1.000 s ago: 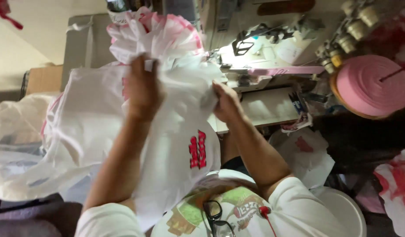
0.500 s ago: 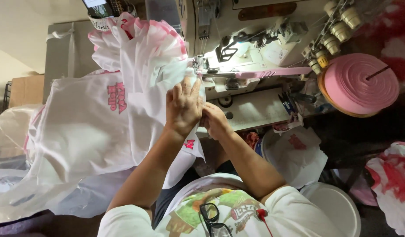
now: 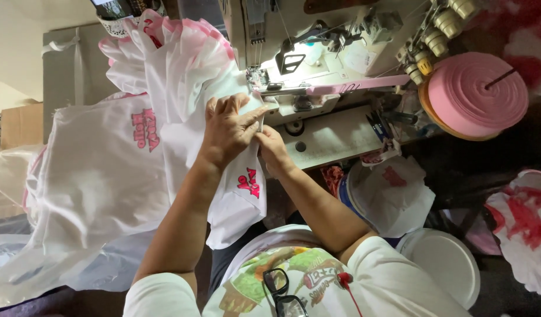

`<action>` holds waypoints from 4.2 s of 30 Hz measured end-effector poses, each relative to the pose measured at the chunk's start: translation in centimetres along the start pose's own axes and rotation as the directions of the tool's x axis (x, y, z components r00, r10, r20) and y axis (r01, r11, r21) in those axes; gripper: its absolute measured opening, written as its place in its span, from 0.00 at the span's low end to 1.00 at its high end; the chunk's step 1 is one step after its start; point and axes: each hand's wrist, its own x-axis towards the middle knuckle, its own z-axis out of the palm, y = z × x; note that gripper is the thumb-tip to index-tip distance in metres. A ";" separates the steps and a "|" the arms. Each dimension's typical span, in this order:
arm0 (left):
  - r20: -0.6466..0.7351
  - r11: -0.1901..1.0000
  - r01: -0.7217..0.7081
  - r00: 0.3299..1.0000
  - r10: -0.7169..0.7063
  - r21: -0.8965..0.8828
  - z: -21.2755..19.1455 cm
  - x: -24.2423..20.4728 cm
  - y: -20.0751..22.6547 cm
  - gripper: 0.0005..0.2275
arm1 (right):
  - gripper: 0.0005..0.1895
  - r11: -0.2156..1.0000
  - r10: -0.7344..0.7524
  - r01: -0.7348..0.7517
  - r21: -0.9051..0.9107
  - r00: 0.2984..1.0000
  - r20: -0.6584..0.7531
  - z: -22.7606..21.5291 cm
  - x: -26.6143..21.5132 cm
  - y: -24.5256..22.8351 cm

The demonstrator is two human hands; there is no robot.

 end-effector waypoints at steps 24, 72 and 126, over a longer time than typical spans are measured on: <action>0.272 0.546 0.557 0.812 -0.517 -0.626 -1.9 -11.4 2.6 0.12 | 0.18 0.289 -0.290 0.645 -0.708 0.764 0.577 -2.6 -3.6 -7.5; -0.270 0.984 0.048 0.963 0.000 0.173 0.3 0.3 -0.1 0.16 | 0.05 0.957 0.069 -0.041 0.288 0.994 -0.088 3.1 -1.3 -5.0; -0.377 0.869 0.166 0.852 -0.365 -0.467 3.0 -7.2 2.3 0.06 | 0.09 0.996 -0.035 0.037 -0.076 0.999 0.023 -3.0 1.4 -4.8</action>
